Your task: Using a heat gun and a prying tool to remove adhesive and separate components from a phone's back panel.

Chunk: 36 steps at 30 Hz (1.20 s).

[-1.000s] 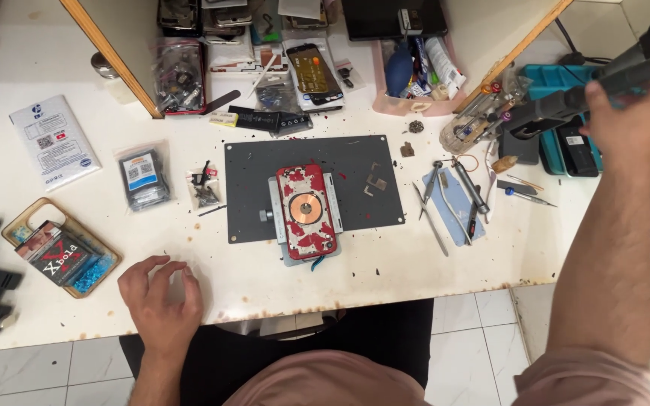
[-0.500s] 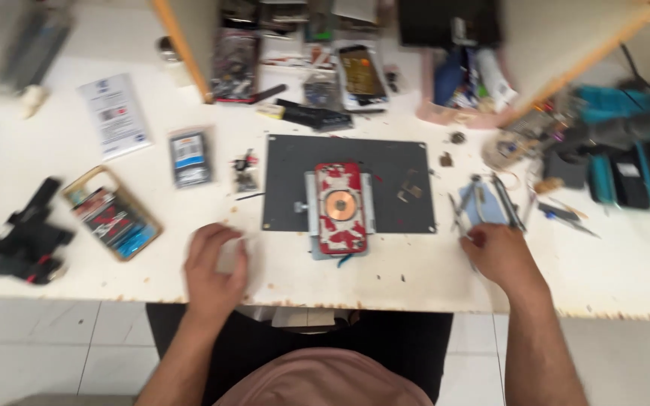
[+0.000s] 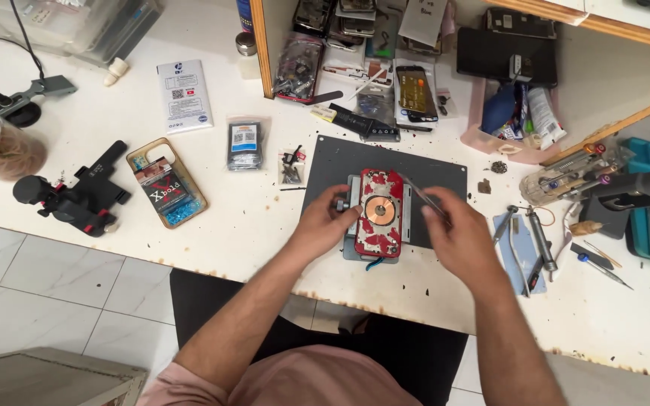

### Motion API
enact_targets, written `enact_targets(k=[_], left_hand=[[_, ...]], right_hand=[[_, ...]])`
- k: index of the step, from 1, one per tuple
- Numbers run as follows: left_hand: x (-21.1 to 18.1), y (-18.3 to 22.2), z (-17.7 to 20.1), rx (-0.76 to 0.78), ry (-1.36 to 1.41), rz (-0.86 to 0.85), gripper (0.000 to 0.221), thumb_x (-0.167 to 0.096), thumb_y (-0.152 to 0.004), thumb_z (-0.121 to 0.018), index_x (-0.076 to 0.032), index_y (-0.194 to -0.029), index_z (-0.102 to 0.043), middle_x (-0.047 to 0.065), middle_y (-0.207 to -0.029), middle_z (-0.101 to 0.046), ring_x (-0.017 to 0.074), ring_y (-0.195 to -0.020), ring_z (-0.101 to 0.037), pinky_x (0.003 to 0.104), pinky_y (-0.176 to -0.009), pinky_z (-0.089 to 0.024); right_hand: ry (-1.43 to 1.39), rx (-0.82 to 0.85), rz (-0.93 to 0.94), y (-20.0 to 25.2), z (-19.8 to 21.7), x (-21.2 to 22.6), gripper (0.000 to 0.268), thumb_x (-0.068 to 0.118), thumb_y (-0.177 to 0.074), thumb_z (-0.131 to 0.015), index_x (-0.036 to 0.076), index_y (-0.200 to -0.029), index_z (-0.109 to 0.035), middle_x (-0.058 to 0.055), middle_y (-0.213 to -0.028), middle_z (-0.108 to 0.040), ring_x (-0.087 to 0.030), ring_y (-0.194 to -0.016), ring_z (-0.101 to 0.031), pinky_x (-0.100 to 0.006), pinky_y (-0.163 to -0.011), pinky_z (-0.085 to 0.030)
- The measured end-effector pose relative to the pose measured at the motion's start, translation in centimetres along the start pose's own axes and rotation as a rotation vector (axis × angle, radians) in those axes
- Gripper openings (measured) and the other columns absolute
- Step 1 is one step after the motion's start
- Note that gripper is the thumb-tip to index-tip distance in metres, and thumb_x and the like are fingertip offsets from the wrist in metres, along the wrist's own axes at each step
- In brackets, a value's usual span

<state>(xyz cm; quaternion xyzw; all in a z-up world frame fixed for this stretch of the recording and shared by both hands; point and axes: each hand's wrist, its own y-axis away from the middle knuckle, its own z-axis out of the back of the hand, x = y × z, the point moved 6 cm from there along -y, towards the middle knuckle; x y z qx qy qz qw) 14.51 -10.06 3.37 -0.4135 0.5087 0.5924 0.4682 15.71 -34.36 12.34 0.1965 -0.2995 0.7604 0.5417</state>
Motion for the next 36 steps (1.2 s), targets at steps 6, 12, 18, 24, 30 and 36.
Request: enact_targets(k=[6,12,18,24,30,36], left_hand=[[-0.1,0.4,-0.7,0.027,0.302,0.088,0.059,-0.017,-0.09,-0.074,0.005,-0.141,-0.052,0.026,-0.108,-0.068,0.0273,-0.081,-0.072,0.036,-0.063,-0.065],[1.7,0.4,-1.4,0.069,0.467,0.198,0.06,-0.014,-0.091,-0.074,0.011,-0.139,-0.049,0.023,-0.094,-0.066,0.0296,-0.067,-0.074,0.038,-0.056,-0.066],[0.8,1.1,-0.8,0.092,0.457,0.183,0.061,-0.015,-0.09,-0.075,0.015,-0.136,-0.05,0.022,-0.091,-0.069,0.0266,-0.067,-0.074,0.033,-0.055,-0.065],[2.5,0.2,-1.3,0.094,0.414,0.093,0.059,-0.013,-0.09,-0.077,0.011,-0.137,-0.051,0.02,-0.086,-0.068,0.0248,-0.067,-0.073,0.028,-0.052,-0.061],[3.5,-0.7,-1.6,0.109,0.389,0.022,0.046,-0.01,-0.092,-0.075,0.007,-0.13,-0.055,0.016,-0.079,-0.065,0.0242,-0.063,-0.071,0.026,-0.048,-0.057],[4.4,-1.3,-1.9,0.124,0.4,-0.004,0.041,-0.009,-0.092,-0.075,0.005,-0.126,-0.056,0.015,-0.075,-0.063,0.0242,-0.061,-0.071,0.025,-0.047,-0.054]], right_hand=[[0.222,0.089,0.033,-1.3,-1.3,3.1,0.026,0.019,-0.102,-0.064,0.016,-0.124,-0.077,-0.014,-0.08,-0.075,-0.027,-0.073,-0.074,-0.035,-0.063,-0.06],[0.203,0.107,-0.047,-0.8,-2.3,1.5,0.026,0.014,-0.098,-0.067,0.02,-0.121,-0.08,-0.012,-0.075,-0.074,-0.024,-0.069,-0.071,-0.032,-0.059,-0.057],[0.175,0.113,-0.083,-1.1,-2.5,1.2,0.028,0.01,-0.097,-0.066,0.017,-0.121,-0.079,-0.016,-0.075,-0.073,-0.025,-0.069,-0.07,-0.032,-0.058,-0.056],[0.111,0.109,-0.135,-1.4,-2.7,1.4,0.029,0.006,-0.096,-0.066,0.017,-0.118,-0.08,-0.017,-0.085,-0.077,-0.028,-0.077,-0.073,-0.034,-0.061,-0.056],[0.189,0.099,-0.131,-1.2,-3.2,1.2,0.035,0.003,-0.092,-0.065,0.021,-0.118,-0.081,-0.013,-0.088,-0.078,-0.031,-0.082,-0.074,-0.036,-0.069,-0.059],[0.202,0.113,-0.147,-0.9,-3.2,1.2,0.036,0.005,-0.091,-0.065,0.023,-0.118,-0.08,-0.012,-0.093,-0.078,-0.031,-0.089,-0.074,-0.038,-0.075,-0.059]])
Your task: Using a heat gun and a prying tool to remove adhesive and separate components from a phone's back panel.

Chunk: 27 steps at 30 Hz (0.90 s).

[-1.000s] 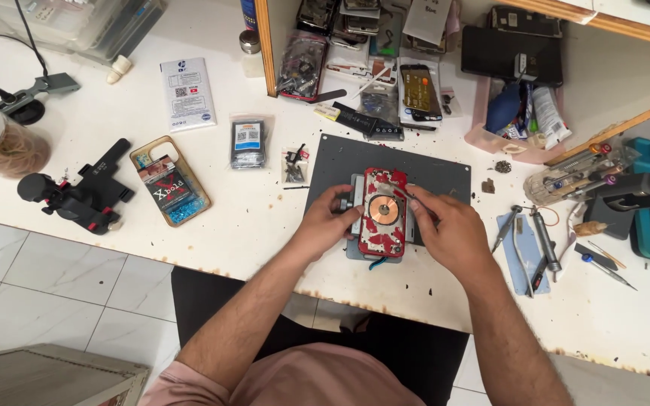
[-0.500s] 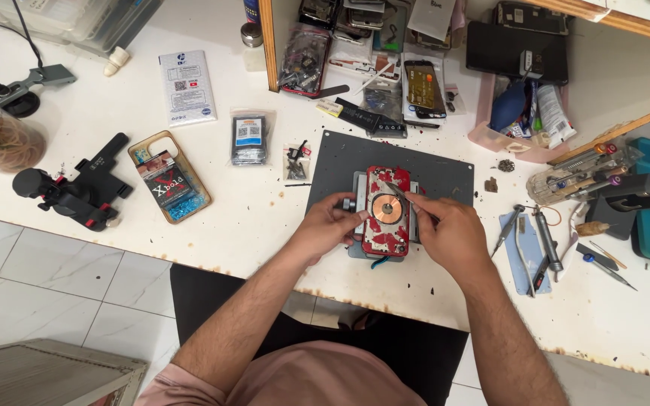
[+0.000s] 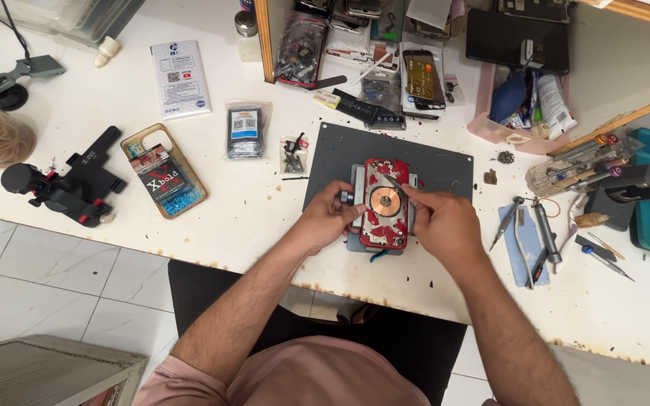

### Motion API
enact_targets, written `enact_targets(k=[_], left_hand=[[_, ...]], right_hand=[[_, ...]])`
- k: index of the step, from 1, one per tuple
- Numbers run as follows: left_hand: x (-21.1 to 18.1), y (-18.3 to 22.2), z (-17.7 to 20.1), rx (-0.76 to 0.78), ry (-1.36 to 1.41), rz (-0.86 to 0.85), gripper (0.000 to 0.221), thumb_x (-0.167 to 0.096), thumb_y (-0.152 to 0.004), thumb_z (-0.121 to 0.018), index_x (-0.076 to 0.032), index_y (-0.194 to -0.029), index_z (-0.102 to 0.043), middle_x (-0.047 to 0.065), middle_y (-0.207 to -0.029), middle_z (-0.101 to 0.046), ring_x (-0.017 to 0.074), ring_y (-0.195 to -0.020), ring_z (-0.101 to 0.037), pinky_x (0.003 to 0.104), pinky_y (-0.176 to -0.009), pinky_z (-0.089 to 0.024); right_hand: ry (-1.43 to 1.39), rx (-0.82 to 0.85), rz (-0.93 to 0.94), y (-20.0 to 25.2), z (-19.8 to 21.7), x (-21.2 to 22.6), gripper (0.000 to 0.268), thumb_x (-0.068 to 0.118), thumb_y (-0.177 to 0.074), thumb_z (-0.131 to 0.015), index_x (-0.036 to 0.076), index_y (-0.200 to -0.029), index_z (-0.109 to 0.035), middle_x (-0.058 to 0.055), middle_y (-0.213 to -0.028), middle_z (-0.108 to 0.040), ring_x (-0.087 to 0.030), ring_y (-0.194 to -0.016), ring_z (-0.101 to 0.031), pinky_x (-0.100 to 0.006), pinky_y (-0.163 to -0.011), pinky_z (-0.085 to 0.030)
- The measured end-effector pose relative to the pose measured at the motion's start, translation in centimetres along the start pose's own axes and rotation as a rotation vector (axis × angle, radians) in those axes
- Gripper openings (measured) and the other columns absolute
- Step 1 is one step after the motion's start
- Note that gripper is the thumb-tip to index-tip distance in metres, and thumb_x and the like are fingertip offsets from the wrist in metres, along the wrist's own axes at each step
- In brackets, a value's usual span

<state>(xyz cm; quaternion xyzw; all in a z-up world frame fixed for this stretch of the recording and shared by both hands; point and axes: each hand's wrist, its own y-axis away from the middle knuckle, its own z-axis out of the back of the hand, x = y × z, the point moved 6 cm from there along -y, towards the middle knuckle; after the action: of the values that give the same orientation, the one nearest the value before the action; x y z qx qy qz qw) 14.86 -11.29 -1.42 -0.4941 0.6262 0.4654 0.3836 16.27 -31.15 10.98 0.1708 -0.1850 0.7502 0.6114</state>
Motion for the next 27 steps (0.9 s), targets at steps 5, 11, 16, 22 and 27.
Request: enact_targets(k=[5,11,16,22,27], left_hand=[[0.0,-0.1,0.0,0.015,0.01,-0.007,0.039,-0.01,-0.093,-0.075,0.004,-0.124,-0.057,0.014,-0.074,-0.063,0.0236,-0.061,-0.071,0.024,-0.047,-0.053],[0.2,-0.4,0.0,0.029,0.004,-0.026,0.039,-0.009,-0.093,-0.074,0.004,-0.124,-0.055,0.013,-0.073,-0.062,0.0223,-0.06,-0.071,0.023,-0.047,-0.053],[0.1,-0.3,0.1,0.021,0.006,-0.025,0.039,-0.01,-0.093,-0.075,0.004,-0.124,-0.056,0.014,-0.073,-0.063,0.0223,-0.06,-0.071,0.024,-0.047,-0.054],[-0.4,-0.1,-0.2,0.0,-0.014,-0.01,0.04,-0.01,-0.093,-0.075,0.005,-0.124,-0.056,0.015,-0.073,-0.064,0.0236,-0.06,-0.072,0.026,-0.046,-0.055],[-0.3,0.0,-0.1,0.003,-0.021,0.002,0.041,-0.009,-0.093,-0.074,0.005,-0.126,-0.056,0.015,-0.075,-0.064,0.0235,-0.061,-0.072,0.026,-0.047,-0.055]], right_hand=[[-0.046,0.003,-0.012,-0.4,-0.1,-0.3,0.036,0.008,-0.093,-0.065,0.027,-0.119,-0.08,-0.01,-0.096,-0.079,-0.034,-0.089,-0.074,-0.04,-0.071,-0.06],[0.256,-0.024,0.154,-0.2,0.1,1.4,0.038,0.004,-0.089,-0.063,0.023,-0.116,-0.082,-0.012,-0.082,-0.076,-0.03,-0.074,-0.074,-0.037,-0.063,-0.06],[0.108,0.023,0.113,-0.7,-1.0,-0.9,0.039,0.001,-0.09,-0.064,0.021,-0.119,-0.081,-0.015,-0.086,-0.077,-0.03,-0.072,-0.073,-0.035,-0.059,-0.056],[-0.126,0.048,0.031,-0.5,0.7,0.0,0.03,0.004,-0.095,-0.064,0.017,-0.118,-0.08,-0.017,-0.098,-0.079,-0.023,-0.068,-0.07,-0.034,-0.057,-0.052],[-0.052,0.048,0.105,-1.1,1.2,1.2,0.032,-0.001,-0.094,-0.065,0.012,-0.118,-0.08,-0.018,-0.095,-0.079,-0.031,-0.074,-0.074,-0.034,-0.057,-0.055]])
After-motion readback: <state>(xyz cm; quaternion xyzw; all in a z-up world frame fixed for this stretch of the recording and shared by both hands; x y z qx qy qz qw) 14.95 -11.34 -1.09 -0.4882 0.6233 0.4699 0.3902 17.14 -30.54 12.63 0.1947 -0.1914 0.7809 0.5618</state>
